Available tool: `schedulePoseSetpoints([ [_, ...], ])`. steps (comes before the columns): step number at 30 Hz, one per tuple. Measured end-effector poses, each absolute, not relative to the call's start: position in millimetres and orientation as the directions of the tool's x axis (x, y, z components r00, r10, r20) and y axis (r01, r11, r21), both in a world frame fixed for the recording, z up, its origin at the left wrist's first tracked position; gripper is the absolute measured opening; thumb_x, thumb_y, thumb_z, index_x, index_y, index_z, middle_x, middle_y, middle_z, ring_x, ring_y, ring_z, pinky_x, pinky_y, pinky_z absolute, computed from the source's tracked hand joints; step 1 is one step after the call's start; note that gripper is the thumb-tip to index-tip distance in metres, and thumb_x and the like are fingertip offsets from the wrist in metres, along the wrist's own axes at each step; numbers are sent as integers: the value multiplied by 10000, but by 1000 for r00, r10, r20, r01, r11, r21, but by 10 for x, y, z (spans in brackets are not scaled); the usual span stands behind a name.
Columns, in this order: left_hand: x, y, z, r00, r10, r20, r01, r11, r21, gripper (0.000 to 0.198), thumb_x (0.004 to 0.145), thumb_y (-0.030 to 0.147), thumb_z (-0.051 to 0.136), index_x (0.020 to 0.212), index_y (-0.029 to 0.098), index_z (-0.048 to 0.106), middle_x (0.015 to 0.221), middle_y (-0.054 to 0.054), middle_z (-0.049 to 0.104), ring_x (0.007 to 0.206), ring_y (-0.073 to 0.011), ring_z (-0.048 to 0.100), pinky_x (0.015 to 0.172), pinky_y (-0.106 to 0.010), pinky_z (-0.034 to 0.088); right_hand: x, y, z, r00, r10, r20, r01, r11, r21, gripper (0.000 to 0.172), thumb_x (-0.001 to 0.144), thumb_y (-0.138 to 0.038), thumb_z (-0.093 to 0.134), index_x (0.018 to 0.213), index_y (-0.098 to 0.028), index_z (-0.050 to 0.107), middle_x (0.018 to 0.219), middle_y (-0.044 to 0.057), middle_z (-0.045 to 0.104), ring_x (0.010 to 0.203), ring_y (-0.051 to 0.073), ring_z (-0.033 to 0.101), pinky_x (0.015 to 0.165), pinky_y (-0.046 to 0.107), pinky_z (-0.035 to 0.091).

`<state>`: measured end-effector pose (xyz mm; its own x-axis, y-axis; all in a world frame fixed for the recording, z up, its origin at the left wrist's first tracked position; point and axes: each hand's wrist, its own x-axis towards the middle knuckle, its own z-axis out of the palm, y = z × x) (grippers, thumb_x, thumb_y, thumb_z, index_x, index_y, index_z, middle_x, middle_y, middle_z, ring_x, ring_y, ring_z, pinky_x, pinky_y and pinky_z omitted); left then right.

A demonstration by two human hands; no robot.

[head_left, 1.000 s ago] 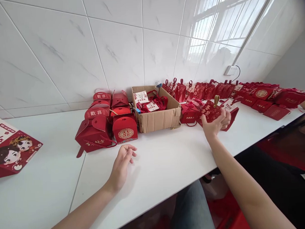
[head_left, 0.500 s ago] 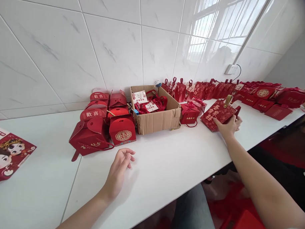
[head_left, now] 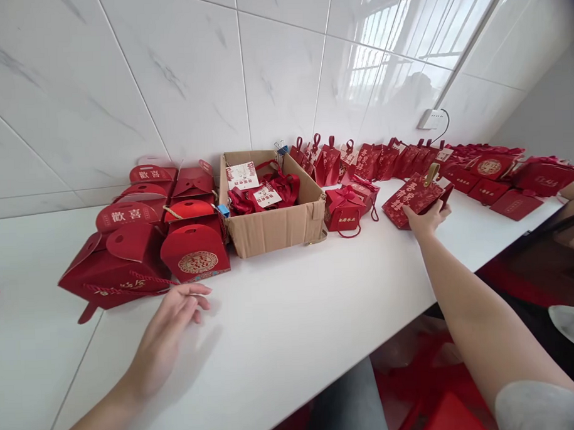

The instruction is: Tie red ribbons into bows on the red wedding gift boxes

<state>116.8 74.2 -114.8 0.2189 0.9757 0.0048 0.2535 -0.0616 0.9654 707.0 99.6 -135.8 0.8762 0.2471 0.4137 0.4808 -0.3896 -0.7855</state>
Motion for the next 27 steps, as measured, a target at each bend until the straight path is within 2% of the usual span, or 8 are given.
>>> schedulePoseSetpoints([
  [4,1135,875,-1185,112,993,21,245,-48,968,391,862,581,451,1019,231,524,1126,-61,529,939,-224,499,754,-332,401,7182,1271,-1426,849,272,453,524,-325,-787,833,605,-399,743,1296,-178,334,1471,155,160,1370,309,211,1153,417,197],
  [9,1101,915,-1235,95,995,-21,315,-10,949,416,848,600,456,1047,243,532,1079,-62,569,939,-241,498,778,-348,396,7254,1627,-1500,809,300,505,581,-284,-763,795,596,-348,743,1273,-199,352,1482,138,151,1388,304,171,1157,437,148],
  [12,1107,929,-1220,69,996,-57,291,34,956,403,841,597,462,1029,249,538,1079,-57,586,922,-244,497,748,-344,402,7260,1802,-1509,794,334,508,596,-263,-758,810,598,-400,749,1279,-188,365,1484,148,148,1391,314,160,1152,431,158],
  [16,1177,940,-1168,8,996,-89,270,83,959,375,836,581,468,1005,253,537,918,-39,614,816,-227,476,708,-343,370,7190,1900,-1486,817,367,444,561,-329,-760,902,622,-547,719,1354,-198,323,1486,165,125,1394,366,89,1139,516,97],
  [19,1237,929,-1140,-17,998,-65,257,67,964,380,829,584,461,997,249,524,901,-52,609,819,-243,480,671,-340,352,7119,1918,-1450,859,362,363,489,-367,-791,886,631,-539,704,1353,-181,337,1461,199,178,1378,409,97,1105,596,73],
  [21,1259,916,-1129,-19,998,-55,252,58,966,371,833,573,456,995,246,521,982,-62,601,852,-248,488,667,-335,351,7082,1944,-1422,870,356,339,462,-352,-814,795,635,-488,697,1292,-150,405,1438,223,220,1360,425,146,1093,611,98],
  [23,1261,905,-1123,-14,998,-60,251,61,966,351,845,553,456,1001,246,525,1033,-56,591,868,-240,489,693,-332,357,7050,1984,-1398,856,400,327,463,-311,-830,673,648,-441,675,1212,-135,472,1392,226,309,1316,412,267,1084,587,187],
  [27,1207,911,-1132,30,997,-73,265,62,962,362,842,559,473,1020,250,535,1015,-39,593,891,-234,494,739,-327,377,6964,2028,-1377,743,611,273,451,-155,-879,510,666,-389,651,1106,-156,543,1165,150,563,1100,320,534,956,486,433],
])
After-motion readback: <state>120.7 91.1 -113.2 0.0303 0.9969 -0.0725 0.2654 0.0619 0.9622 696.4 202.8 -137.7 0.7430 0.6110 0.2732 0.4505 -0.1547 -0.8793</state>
